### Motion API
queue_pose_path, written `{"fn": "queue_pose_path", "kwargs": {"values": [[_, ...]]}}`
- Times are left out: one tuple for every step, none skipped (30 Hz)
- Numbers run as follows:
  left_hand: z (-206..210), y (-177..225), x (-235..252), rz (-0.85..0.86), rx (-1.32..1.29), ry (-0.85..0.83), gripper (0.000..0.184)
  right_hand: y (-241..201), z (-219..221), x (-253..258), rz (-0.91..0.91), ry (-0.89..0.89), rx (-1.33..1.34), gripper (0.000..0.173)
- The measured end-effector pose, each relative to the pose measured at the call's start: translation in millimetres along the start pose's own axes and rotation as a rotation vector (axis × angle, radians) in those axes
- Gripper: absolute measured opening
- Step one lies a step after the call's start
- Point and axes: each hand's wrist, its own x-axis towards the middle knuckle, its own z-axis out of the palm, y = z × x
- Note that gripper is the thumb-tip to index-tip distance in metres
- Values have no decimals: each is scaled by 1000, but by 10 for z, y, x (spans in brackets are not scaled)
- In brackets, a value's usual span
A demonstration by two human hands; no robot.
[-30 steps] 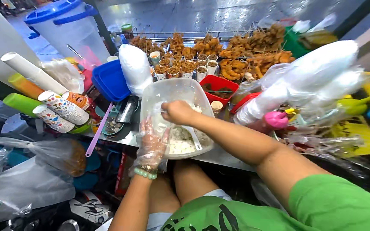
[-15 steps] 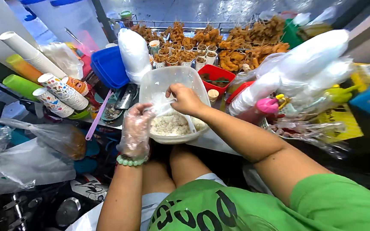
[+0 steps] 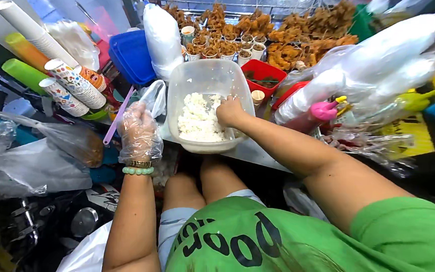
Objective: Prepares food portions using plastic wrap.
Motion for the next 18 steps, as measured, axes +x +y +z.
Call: {"fn": "queue_pose_path", "kwargs": {"values": [[24,6,16,-46,-61,-8,34,-7,-5,-13,-3,35,4,20],[24,25,21,-91,-92,-47,36,-6,-22,-32,-1,65,18,18],[50,34,62,-127,-99,-59,36,-7,-63,-59,16,69,30,19],[95,22,103,-124,-93,-58,37,2,-121,-100,28,61,47,23],[144,14,132,-100,-76,-57,37,24,-193,-148,20,41,67,27],[195,13,150,-63,-45,-65,38,55,-269,-198,-6,6,74,29],[247,31,164,-28,-10,-87,38,101,-325,-243,-59,-20,71,29],[302,63,175,-1,18,-117,39,167,-350,-279,-138,-23,58,29],[368,99,182,14,41,-149,39,248,-336,-307,-222,16,41,28],[450,126,182,26,65,-178,39,326,-305,-321,-285,72,14,27],[549,128,171,45,85,-188,38,387,-279,-337,-326,122,-18,27],[655,102,147,78,111,-171,36,434,-261,-357,-347,161,-53,32],[736,70,119,105,122,-132,33,470,-239,-373,-360,188,-85,37],[766,55,100,117,119,-103,33,499,-210,-378,-371,192,-103,39],[755,55,79,122,127,-107,34,517,-168,-374,-382,182,-108,39],[729,59,48,130,137,-131,35,526,-111,-366,-395,171,-107,38],[725,67,35,120,148,-137,35,514,-72,-365,-396,137,-101,38],[740,68,39,107,149,-120,34,488,-52,-364,-387,94,-97,39]]}}
